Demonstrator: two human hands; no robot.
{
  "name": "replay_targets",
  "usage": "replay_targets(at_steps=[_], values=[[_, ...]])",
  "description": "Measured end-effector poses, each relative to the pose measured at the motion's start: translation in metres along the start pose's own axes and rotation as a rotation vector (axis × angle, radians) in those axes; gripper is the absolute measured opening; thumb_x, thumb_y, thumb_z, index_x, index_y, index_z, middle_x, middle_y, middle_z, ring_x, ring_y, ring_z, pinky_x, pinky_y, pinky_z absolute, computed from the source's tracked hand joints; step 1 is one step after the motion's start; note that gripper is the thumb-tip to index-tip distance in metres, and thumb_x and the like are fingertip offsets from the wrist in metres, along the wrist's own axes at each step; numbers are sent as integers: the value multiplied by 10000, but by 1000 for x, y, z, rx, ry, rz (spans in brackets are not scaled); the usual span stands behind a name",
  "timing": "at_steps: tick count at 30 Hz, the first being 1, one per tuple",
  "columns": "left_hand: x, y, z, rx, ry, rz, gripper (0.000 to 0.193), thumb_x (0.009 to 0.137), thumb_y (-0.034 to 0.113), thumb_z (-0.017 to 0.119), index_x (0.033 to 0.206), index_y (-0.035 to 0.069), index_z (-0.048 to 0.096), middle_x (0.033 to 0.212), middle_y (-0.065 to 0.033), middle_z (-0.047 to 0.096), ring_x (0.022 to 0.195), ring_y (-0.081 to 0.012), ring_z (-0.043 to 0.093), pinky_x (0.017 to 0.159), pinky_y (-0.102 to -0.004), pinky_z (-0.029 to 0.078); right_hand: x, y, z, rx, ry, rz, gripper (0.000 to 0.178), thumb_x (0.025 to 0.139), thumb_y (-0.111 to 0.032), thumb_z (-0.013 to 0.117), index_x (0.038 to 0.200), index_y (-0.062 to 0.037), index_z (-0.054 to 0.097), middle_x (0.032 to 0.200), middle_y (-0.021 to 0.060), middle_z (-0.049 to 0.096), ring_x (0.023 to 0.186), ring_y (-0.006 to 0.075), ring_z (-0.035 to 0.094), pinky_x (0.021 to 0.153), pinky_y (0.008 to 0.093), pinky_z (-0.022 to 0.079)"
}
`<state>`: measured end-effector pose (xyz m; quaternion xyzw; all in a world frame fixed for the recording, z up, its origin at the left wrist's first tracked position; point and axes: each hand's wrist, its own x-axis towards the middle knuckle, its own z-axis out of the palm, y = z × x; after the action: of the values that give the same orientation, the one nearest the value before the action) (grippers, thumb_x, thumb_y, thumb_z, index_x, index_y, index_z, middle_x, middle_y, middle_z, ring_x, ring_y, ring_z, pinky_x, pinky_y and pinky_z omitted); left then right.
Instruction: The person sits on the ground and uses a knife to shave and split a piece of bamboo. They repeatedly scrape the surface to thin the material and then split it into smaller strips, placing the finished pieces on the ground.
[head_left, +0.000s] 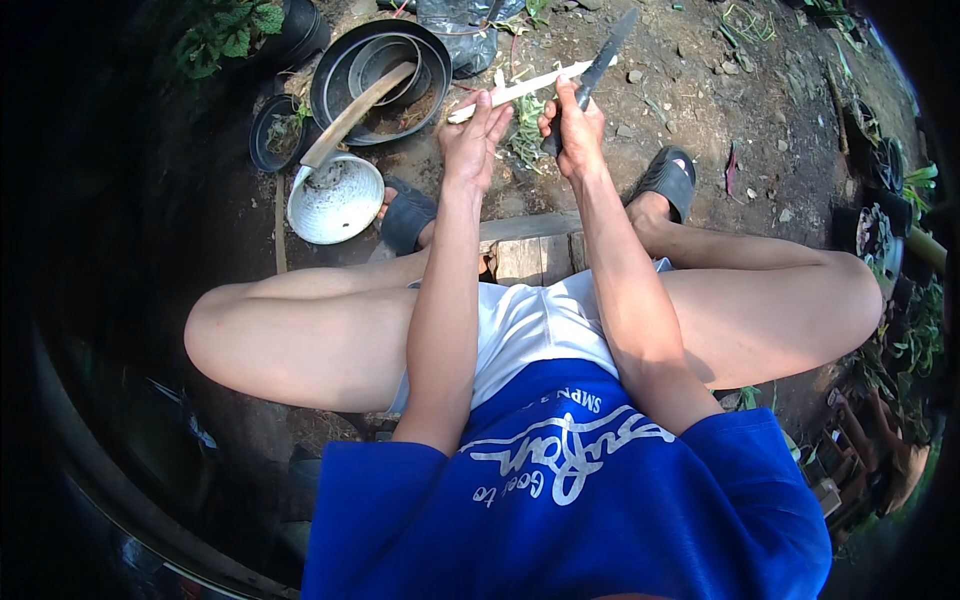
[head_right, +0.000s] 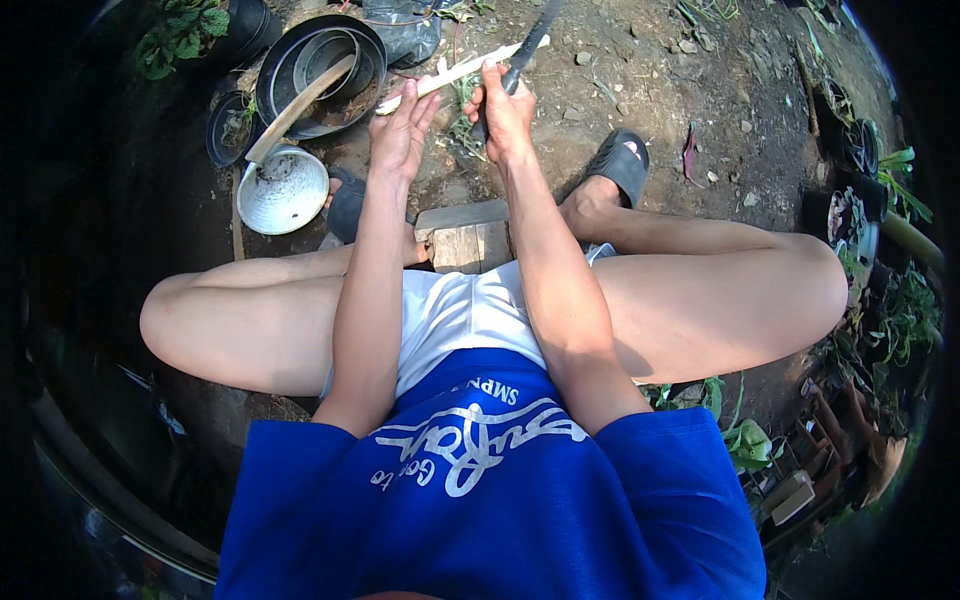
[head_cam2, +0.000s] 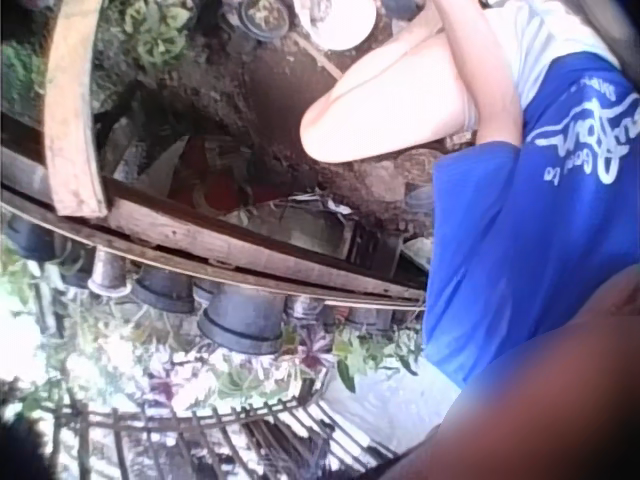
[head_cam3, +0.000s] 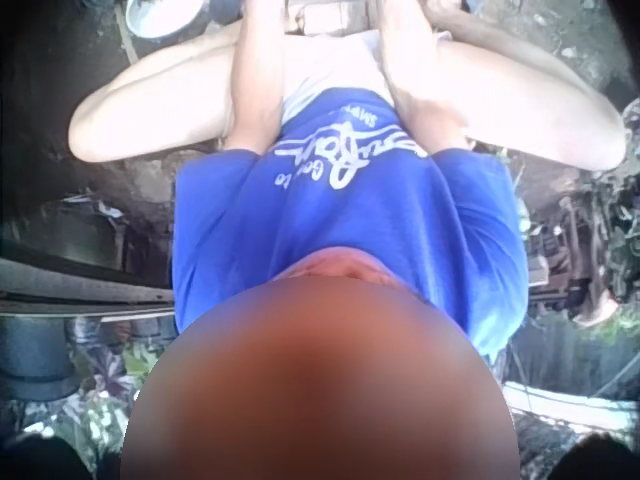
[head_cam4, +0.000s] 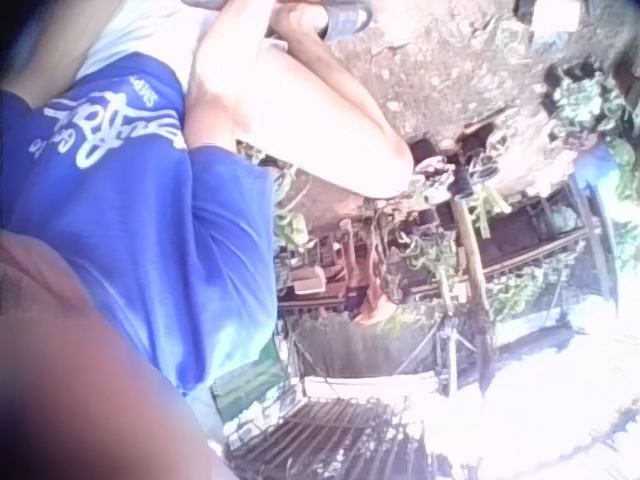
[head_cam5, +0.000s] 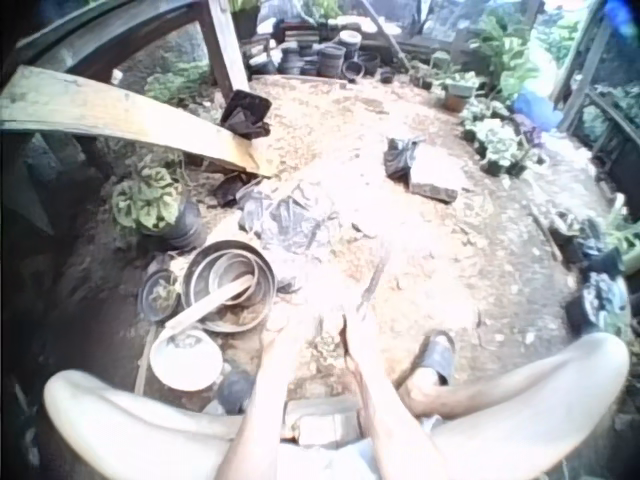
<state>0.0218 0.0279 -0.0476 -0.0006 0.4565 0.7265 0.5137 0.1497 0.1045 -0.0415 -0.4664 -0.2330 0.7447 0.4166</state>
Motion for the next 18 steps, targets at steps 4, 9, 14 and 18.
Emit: replay_targets(at_steps=[4,9,14,18], values=[[-7,-12,12,244,-138,-57,494,945,202,809,1319,-26,581,1300,-239,680,1147,-306,711,986,-371,596,15,-9,-30,58,47,-48,271,1020,-263,728,931,-89,540,679,12,571,523,119,547,462,265,447],[15,48,4,1122,-22,637,515,897,367,838,1203,-16,679,1118,-178,763,1042,-283,742,921,-404,577,42,-17,-71,-306,485,-132,218,1017,-155,642,868,-15,567,669,62,616,497,162,587,458,323,476],[43,154,-34,1796,450,573,547,919,399,768,1258,-14,653,1218,-252,693,1197,-409,651,1026,-476,520,48,1,-72,-290,644,-129,222,998,-172,619,927,37,599,660,69,611,498,183,601,469,348,495],[32,211,-60,2001,673,-198,998,866,601,781,1534,-33,395,1551,-261,497,1446,-443,469,1182,-576,371,36,18,-40,-334,432,-94,217,1013,-189,626,1068,21,617,687,57,608,506,160,583,466,321,475]])
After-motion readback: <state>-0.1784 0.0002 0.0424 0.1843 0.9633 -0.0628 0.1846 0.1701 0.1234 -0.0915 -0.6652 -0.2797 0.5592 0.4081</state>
